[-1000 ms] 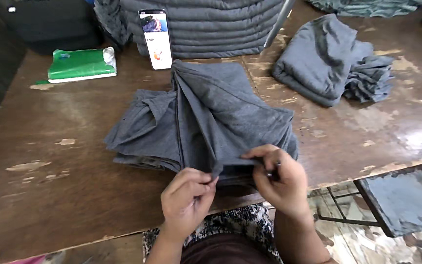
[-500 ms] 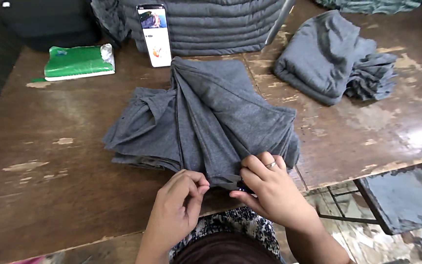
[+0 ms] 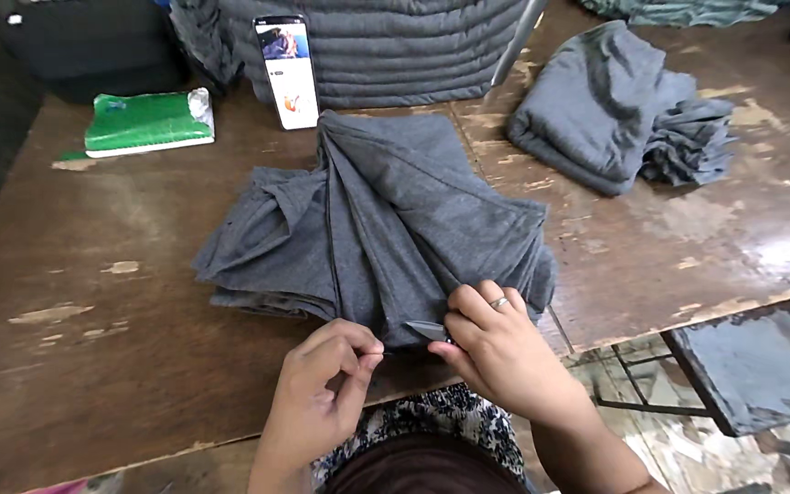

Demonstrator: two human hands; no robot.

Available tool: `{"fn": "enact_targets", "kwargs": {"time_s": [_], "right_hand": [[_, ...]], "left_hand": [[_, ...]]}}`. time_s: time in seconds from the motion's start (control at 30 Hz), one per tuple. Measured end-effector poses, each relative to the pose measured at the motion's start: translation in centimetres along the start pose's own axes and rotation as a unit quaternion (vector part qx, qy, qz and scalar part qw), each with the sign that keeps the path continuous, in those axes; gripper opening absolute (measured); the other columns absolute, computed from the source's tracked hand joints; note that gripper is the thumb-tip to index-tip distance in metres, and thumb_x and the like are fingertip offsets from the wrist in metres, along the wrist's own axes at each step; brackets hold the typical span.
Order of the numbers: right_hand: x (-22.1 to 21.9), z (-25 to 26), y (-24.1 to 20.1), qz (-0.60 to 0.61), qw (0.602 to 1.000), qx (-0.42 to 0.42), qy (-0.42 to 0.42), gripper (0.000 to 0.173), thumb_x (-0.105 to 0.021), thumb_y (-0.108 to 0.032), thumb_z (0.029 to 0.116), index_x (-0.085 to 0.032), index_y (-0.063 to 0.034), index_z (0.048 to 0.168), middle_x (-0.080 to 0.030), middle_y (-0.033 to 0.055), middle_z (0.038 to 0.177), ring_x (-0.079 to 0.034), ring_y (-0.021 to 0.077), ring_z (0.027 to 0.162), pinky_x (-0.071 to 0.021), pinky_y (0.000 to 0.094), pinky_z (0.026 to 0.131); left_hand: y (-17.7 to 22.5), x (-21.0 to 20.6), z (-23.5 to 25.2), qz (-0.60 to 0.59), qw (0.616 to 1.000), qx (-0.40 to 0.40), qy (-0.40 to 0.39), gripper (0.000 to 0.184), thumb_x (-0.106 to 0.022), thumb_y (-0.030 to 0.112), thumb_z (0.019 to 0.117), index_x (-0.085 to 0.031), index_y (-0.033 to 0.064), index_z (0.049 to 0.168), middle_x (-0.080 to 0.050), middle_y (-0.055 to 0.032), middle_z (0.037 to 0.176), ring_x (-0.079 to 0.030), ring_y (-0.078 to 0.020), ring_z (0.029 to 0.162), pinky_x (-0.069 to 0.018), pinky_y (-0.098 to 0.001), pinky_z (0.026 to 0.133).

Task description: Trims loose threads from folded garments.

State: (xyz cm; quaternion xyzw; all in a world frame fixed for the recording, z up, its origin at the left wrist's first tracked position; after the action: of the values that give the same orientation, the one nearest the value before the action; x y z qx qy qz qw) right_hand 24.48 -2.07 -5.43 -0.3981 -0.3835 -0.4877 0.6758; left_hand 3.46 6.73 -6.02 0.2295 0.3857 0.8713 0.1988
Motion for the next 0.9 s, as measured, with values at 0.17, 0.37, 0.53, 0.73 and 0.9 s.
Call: {"fn": "enact_targets", "kwargs": {"time_s": [0.17,0.37,0.53,0.73,0.9], "right_hand": [[0.2,-0.5,0.1,0.0,1.0,0.003,-0.01,0.054,-0.039,-0.053,0.1063,-0.062,-0.0114,0.081,-0.063,0.0106,0.1,-0.058,0.0303,0.094,-0.0445,0.0441,0.079],[0.3,-0.3,-0.5,-0.023,0.999,-0.003,-0.032,0.049,-0.047,-0.049,0.1035,-0.064,-0.0098,0.079,-0.064,0.0121,0.102,-0.06,0.0325,0.096,-0.0477,0.0456,0.079],[0.5,-0.1,-0.8,-0.041,0.998,-0.008,-0.047,0.046,-0.051,-0.047,0.1014,-0.064,-0.009,0.078,-0.064,0.013,0.102,-0.061,0.0328,0.096,-0.0503,0.0448,0.079],[0.1,0.1,-1.1,-0.059,0.998,-0.014,-0.027,0.051,-0.047,-0.048,0.1034,-0.063,-0.0095,0.074,-0.065,0.0124,0.099,-0.062,0.0322,0.093,-0.0495,0.0439,0.077],[0.3,-0.1,-0.7,-0.033,0.999,-0.006,-0.037,0.055,-0.043,-0.053,0.1043,-0.064,-0.0091,0.078,-0.064,0.0125,0.1,-0.061,0.0321,0.094,-0.0498,0.0442,0.078]], "left_hand": [[-0.3,0.8,-0.3,-0.025,1.0,0.008,0.005,0.016,-0.064,0.017,0.1014,-0.054,0.0119,0.089,-0.063,-0.0002,0.093,-0.066,-0.0088,0.096,-0.0571,-0.0248,0.087],[-0.1,-0.3,0.0,0.213,0.97,0.114,-0.032,0.033,-0.064,0.028,0.0968,-0.072,0.001,0.114,-0.064,-0.0036,0.086,-0.057,-0.001,0.076,-0.0471,-0.0109,0.068],[-0.2,-0.5,0.0,0.241,0.966,0.09,-0.033,0.022,-0.059,0.02,0.0982,-0.075,0.0065,0.091,-0.062,-0.0029,0.082,-0.057,-0.0004,0.075,-0.0465,-0.0088,0.069],[-0.7,-0.7,-0.2,0.222,0.974,0.034,0.009,0.017,-0.061,0.022,0.0919,-0.07,0.0125,0.08,-0.061,0.0005,0.074,-0.057,-0.0079,0.074,-0.0423,-0.0249,0.076],[-0.8,-0.5,-0.1,0.211,0.977,0.02,0.021,0.017,-0.062,0.022,0.091,-0.066,0.0127,0.078,-0.059,0.0006,0.072,-0.056,-0.0076,0.074,-0.0413,-0.0246,0.077]]}}
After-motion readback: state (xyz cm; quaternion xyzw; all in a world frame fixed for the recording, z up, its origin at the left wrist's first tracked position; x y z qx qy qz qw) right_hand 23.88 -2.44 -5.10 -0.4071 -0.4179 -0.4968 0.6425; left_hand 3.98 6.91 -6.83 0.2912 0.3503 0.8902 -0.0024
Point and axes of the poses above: each hand's wrist, its own z-axis towards the middle knuckle, its own x-axis out of the back of the hand, y = z × x, the point moved 3 cm from there along z, towards the middle knuckle
